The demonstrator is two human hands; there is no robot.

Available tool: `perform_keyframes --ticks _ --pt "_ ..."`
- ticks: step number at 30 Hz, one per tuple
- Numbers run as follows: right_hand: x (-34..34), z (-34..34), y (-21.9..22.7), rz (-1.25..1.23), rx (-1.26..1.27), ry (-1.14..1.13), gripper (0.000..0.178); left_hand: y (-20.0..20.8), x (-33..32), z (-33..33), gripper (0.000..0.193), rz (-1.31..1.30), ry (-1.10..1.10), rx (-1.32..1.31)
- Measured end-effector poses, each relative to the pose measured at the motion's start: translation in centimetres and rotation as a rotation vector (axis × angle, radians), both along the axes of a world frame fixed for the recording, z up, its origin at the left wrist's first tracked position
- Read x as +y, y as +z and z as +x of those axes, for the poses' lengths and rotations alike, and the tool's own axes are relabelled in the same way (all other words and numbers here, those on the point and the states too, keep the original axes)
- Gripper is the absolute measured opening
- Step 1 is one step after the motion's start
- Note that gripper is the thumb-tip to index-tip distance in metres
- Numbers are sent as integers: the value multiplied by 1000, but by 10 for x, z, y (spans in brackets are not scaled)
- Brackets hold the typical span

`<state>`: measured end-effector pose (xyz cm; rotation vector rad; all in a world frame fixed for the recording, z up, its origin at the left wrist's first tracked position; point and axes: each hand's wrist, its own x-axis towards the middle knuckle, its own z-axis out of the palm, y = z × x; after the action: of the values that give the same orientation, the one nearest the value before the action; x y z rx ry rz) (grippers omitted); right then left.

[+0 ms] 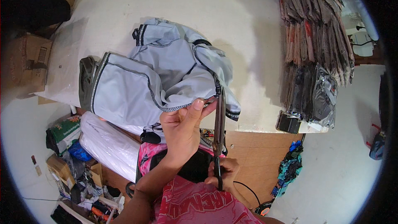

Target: Use scissors to remove the hem tape from a jersey.

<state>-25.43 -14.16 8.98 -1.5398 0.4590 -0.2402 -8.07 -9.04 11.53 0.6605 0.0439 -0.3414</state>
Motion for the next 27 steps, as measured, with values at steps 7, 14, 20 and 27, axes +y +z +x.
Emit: perform_keyframes --ticks 7,14,20,27 --pt "-1 0 -3 56 -71 -11 48 0 1 1 9 -60 -10 -10" --pt "-3 -1 -2 86 -67 -35 48 -11 7 1 10 -117 -47 -75" --pt "-19 27 27 313 -158 -193 30 7 6 -4 10 126 -25 -23" --pt "-39 97 73 375 -245 -401 32 -2 17 -9 15 253 -98 -253"
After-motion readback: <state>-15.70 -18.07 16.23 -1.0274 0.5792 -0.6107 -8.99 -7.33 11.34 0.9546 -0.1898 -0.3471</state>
